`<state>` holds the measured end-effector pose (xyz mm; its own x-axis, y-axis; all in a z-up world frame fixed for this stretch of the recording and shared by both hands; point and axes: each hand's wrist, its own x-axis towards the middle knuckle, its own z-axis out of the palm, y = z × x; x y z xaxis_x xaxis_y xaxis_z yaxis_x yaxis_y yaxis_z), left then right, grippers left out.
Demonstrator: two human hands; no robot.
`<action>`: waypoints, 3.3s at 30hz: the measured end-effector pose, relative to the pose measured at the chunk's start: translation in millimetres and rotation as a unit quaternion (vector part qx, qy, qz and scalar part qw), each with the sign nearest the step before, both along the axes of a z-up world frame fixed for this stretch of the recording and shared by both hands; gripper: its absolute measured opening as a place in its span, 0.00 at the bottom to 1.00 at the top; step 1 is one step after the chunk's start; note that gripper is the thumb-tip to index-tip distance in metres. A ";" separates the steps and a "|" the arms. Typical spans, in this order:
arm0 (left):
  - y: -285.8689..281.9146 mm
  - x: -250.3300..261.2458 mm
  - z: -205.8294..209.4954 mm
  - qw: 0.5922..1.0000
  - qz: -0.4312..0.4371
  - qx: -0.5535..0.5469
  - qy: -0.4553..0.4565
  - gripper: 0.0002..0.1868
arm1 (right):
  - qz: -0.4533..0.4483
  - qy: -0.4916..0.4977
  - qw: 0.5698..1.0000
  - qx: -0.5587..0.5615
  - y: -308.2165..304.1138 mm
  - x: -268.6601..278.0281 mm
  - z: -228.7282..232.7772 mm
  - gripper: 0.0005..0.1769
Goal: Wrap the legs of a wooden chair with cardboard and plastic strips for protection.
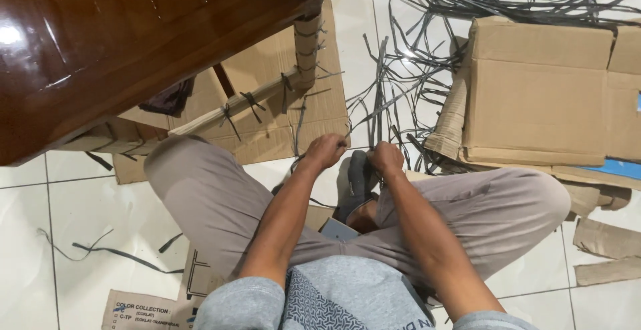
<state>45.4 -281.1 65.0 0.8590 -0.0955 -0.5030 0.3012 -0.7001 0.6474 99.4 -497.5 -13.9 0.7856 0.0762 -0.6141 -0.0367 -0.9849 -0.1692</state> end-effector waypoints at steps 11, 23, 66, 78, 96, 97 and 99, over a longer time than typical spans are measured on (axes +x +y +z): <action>5.8 -0.6 -19.4 1.000 -0.004 -0.005 -0.012 0.13 | -0.253 0.038 0.944 0.206 -5.6 -6.4 -29.2 0.24; 13.6 -6.3 -7.2 0.999 0.026 -0.017 -0.021 0.12 | -0.211 -0.080 0.959 0.171 -2.1 13.1 -46.5 0.21; 20.7 -11.9 -22.1 0.998 0.045 -0.040 -0.019 0.15 | -0.391 -0.072 0.794 0.460 37.7 8.2 -49.0 0.11; 30.2 -16.3 -20.3 0.993 0.091 -0.060 -0.046 0.15 | -0.440 -0.282 0.687 0.504 93.5 37.1 108.9 0.12; 13.0 8.9 -55.0 0.925 0.235 -0.283 -0.094 0.14 | -0.433 0.068 0.672 0.597 87.7 22.4 76.8 0.11; 15.8 8.1 -50.5 0.930 0.242 -0.261 -0.088 0.13 | -0.423 0.031 0.720 0.550 82.8 25.1 64.3 0.11; 19.1 6.1 -54.5 0.935 0.248 -0.239 -0.082 0.12 | -0.410 -0.006 0.763 0.499 75.9 28.8 58.8 0.11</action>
